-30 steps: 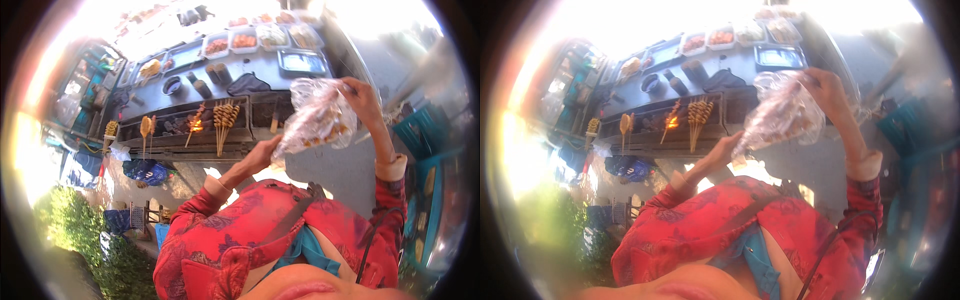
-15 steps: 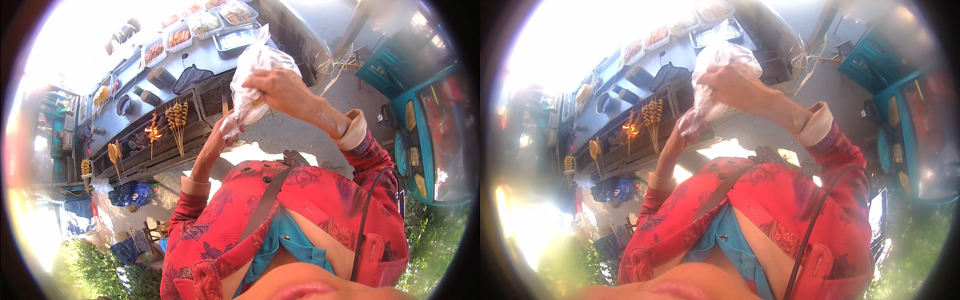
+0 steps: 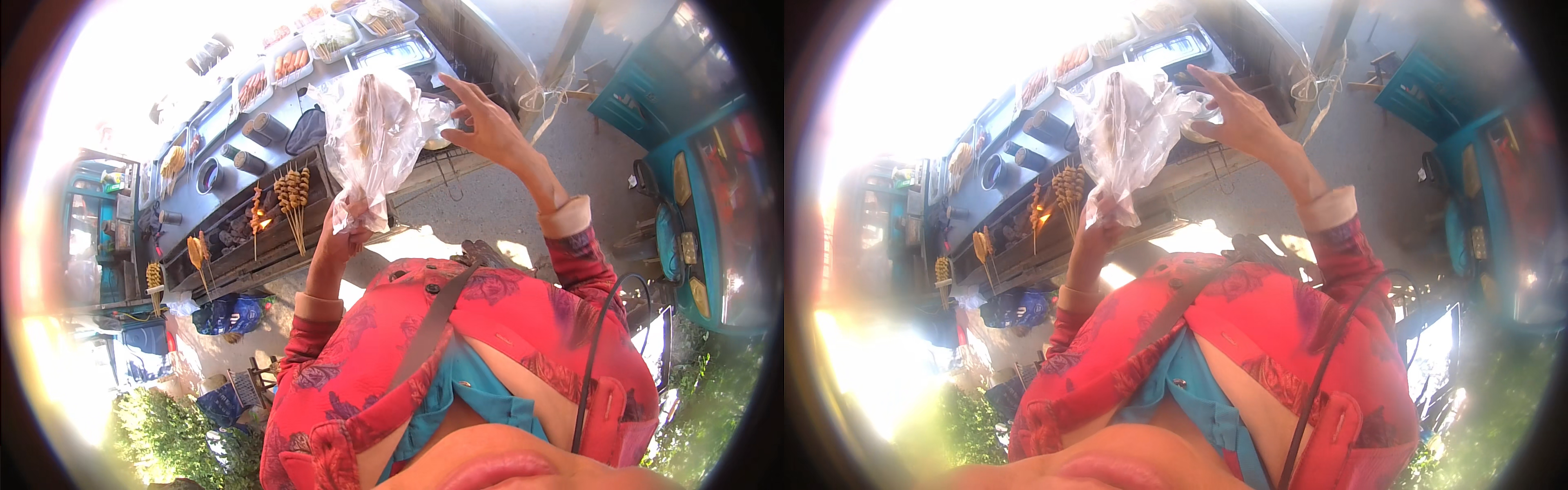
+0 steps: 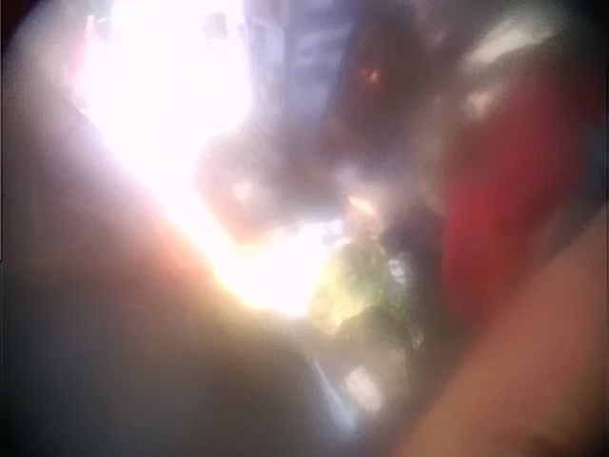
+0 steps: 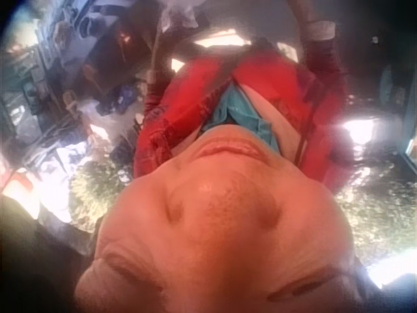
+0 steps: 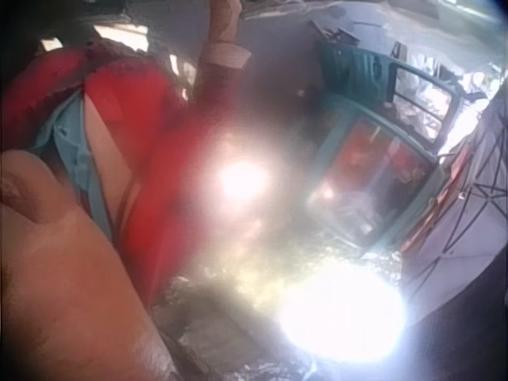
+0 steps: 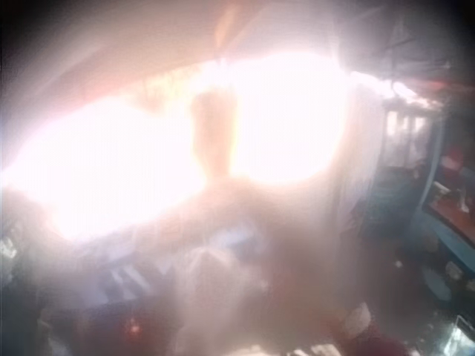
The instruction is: The person grills various skewered foods over charcoal, applies sauce and seasoning, and packs cooked items into plastic bags. They handle multiple skewers, a sauce bottle, a seasoning shaker, and plastic bags while working at an outdoor street food cart.
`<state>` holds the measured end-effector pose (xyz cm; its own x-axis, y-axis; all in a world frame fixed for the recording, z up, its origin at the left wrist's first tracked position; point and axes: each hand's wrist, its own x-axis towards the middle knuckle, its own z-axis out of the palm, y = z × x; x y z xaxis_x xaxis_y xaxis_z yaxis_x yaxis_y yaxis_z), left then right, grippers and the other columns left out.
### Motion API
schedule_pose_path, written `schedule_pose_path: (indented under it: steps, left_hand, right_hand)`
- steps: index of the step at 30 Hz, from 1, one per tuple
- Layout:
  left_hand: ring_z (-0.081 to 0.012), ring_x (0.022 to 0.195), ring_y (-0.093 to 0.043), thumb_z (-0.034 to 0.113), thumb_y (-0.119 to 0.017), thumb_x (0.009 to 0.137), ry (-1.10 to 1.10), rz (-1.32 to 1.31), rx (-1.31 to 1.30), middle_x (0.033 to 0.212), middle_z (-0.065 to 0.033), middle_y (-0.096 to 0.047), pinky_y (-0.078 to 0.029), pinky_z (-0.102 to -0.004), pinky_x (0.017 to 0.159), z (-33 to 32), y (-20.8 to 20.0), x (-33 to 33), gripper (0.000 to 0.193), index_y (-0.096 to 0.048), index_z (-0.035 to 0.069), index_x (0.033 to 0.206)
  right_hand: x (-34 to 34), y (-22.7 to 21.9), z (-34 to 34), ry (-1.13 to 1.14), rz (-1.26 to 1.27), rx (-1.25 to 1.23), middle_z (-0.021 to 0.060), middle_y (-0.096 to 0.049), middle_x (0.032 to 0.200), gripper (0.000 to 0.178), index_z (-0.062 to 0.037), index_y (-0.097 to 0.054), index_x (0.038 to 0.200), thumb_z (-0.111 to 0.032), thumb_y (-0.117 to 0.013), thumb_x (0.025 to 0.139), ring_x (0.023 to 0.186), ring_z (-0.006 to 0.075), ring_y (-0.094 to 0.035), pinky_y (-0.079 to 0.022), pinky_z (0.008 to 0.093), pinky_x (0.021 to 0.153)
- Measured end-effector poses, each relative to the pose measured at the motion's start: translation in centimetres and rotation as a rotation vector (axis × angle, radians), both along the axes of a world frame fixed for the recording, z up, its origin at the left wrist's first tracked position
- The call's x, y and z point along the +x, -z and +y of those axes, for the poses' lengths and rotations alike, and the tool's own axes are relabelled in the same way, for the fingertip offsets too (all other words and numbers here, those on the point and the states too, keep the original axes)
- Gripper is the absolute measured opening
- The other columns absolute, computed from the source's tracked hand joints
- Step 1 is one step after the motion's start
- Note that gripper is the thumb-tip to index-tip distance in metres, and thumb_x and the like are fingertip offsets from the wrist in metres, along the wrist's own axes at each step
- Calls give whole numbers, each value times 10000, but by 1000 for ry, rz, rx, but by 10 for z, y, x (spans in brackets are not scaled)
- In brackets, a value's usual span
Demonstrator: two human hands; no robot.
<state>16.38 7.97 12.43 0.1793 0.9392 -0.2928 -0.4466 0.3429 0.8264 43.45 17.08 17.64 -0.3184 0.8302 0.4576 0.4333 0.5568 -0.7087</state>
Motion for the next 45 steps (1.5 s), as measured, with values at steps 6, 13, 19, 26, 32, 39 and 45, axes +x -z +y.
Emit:
schedule_pose_path:
  steps: [6, 13, 19, 26, 32, 39, 45]
  left_hand:
    - [-74, 588, -478, 248, -615, 845, 48, -159, 212, 979, -66, -549, -386, -169, 418, 0, 26, -12, 457, -439, 25, 1203]
    - [-66, 580, -356, 274, -603, 872, 139, -759, 379, 715, 9, -343, -296, -170, 389, 41, 28, 14, 282, -446, 89, 1015]
    - [-27, 482, -328, 207, -542, 908, -209, -482, 268, 677, 22, -431, -224, -174, 363, 53, 31, 51, 146, -466, 85, 884]
    - [-48, 473, -411, 303, -466, 950, -468, -275, 209, 658, 40, -467, -337, -190, 397, 84, 37, 65, 191, -497, 115, 965]
    - [-113, 650, -524, 286, -407, 959, -320, -592, 128, 826, -27, -557, -465, -272, 579, 139, 38, 27, 221, -497, 115, 1067]
    - [-122, 635, -519, 297, -390, 975, -194, -933, 52, 806, -47, -551, -463, -257, 580, 198, 6, -23, 300, -467, 131, 1214]
    - [-166, 936, -572, 286, -461, 957, -58, -1071, 124, 1037, -60, -559, -517, -306, 785, 258, 33, -84, 279, -487, 61, 1120]
  right_hand:
    - [-13, 50, 39, 41, 200, -338, 68, -617, 923, 421, -44, -525, 1215, -74, -652, 815, 788, 96, -588, -490, 244, 661]
    - [-16, 40, -3, -36, 311, -155, 40, -573, 824, 176, 2, -608, 992, -147, -540, 929, 740, 78, -551, -463, 187, 629]
    - [-49, 25, 11, -550, 612, -494, 78, -643, 949, 215, -16, -595, 923, -218, -521, 937, 955, 163, -596, -447, 300, 870]
    - [-111, 13, 22, -98, -256, 118, 177, -574, 717, 326, 3, -523, 794, -307, -619, 823, 662, 349, -550, -435, 390, 634]
    - [-145, -2, 90, -381, 177, -345, 88, -626, 721, 192, 20, -531, 832, -164, -545, 885, 678, 133, -573, -472, 300, 650]
    - [-204, -27, 167, -344, 145, -495, 29, -589, 713, 169, -36, -485, 827, -162, -525, 932, 680, 95, -589, -478, 249, 613]
    - [-268, -32, 255, -446, 627, -771, 48, -586, 746, 162, -10, -568, 918, -170, -577, 895, 667, 132, -570, -467, 252, 611]
